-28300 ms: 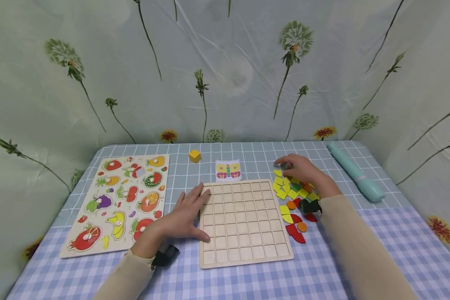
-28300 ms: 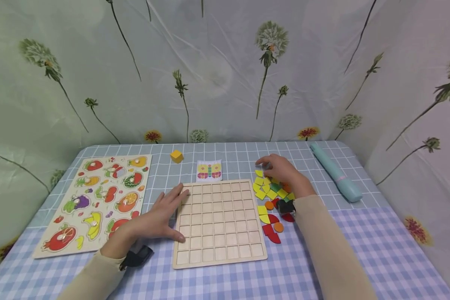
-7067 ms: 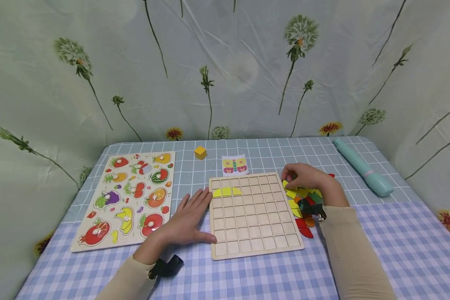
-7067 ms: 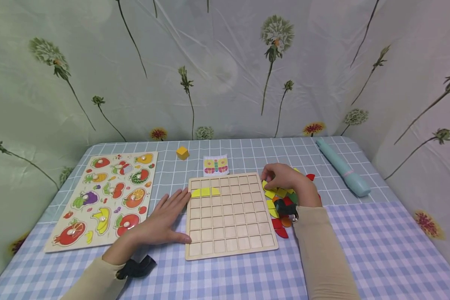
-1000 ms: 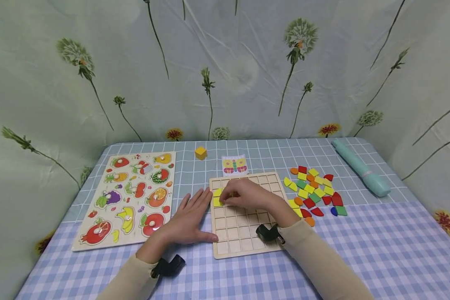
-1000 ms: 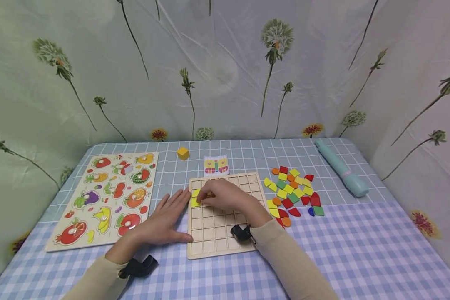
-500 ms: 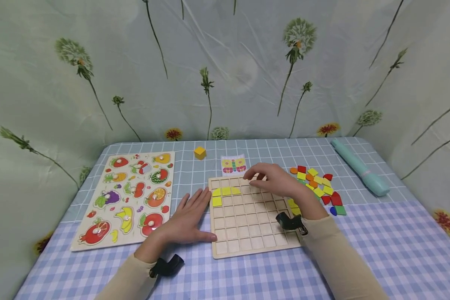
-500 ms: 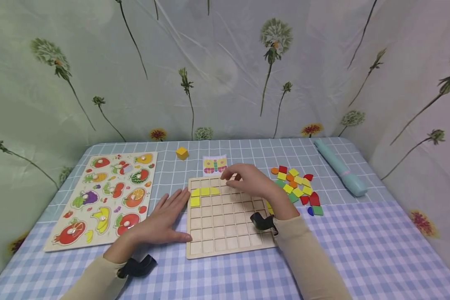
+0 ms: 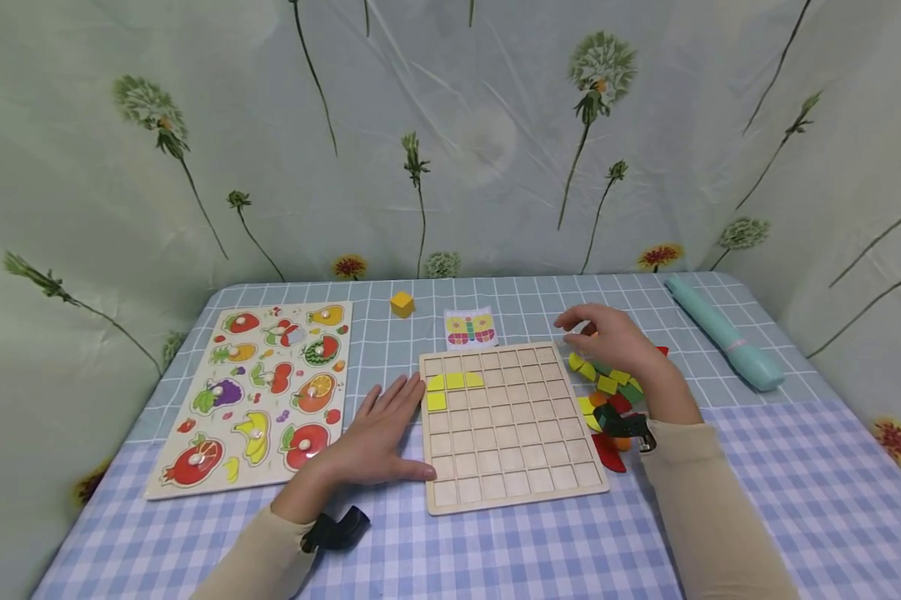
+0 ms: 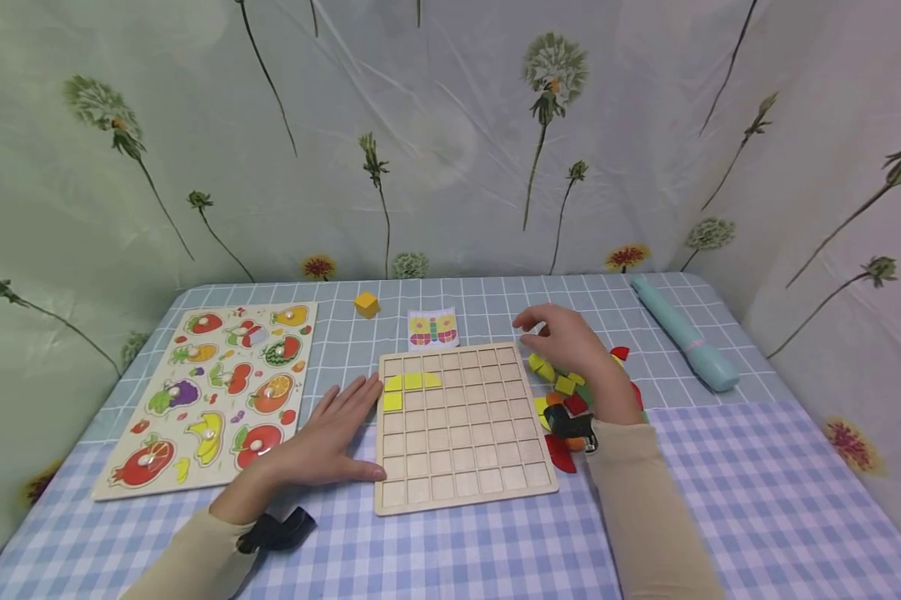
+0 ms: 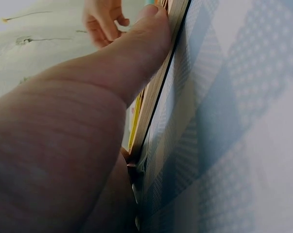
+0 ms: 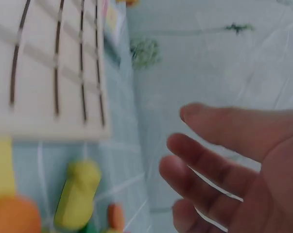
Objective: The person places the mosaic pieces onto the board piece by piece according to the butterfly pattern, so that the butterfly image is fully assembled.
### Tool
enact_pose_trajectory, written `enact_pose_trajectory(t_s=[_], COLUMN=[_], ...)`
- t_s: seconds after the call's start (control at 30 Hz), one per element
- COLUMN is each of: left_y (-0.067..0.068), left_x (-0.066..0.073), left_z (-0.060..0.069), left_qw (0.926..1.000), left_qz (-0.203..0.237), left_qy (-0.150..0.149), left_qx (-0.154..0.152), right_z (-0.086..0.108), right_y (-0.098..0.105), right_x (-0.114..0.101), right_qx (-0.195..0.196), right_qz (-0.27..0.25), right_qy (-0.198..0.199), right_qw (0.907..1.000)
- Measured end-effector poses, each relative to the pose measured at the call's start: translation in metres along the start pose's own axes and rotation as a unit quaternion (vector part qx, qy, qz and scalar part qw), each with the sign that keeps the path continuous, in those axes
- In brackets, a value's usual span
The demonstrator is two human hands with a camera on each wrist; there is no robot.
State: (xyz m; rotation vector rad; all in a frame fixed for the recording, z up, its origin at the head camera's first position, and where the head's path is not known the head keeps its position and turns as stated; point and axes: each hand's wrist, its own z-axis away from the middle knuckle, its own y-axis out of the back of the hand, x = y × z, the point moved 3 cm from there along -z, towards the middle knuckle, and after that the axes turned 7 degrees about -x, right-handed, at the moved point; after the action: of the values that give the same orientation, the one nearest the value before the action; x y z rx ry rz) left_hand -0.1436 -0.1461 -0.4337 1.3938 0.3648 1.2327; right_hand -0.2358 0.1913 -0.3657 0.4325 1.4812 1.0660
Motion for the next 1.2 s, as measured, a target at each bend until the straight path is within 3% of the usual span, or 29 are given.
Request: enact_pose_trajectory(t_s=[0.27, 0.53, 1.2], left_y=[0.001, 0.0, 0.0], left_x=[0.001, 0.0, 0.001], left_z=[-0.001, -0.001, 0.0], left_qw=[1.0, 0.9999, 0.9998], left_qz=[0.004, -0.005, 0.0], left_qy=[0.001, 0.009, 0.019], left_qx=[-0.001, -0.008, -0.01], right_z=[-0.004, 0.003, 0.002], right_y=[0.001, 0.001, 0.003], right_x=[0.038, 0.059, 0.065], right_qx=[0.033, 0.008, -0.014], right_qz=[0.012, -0.011, 0.028], right_qy=[-0.078, -0.154, -0.173], right_qw=[0.9964, 0.9879, 0.9845])
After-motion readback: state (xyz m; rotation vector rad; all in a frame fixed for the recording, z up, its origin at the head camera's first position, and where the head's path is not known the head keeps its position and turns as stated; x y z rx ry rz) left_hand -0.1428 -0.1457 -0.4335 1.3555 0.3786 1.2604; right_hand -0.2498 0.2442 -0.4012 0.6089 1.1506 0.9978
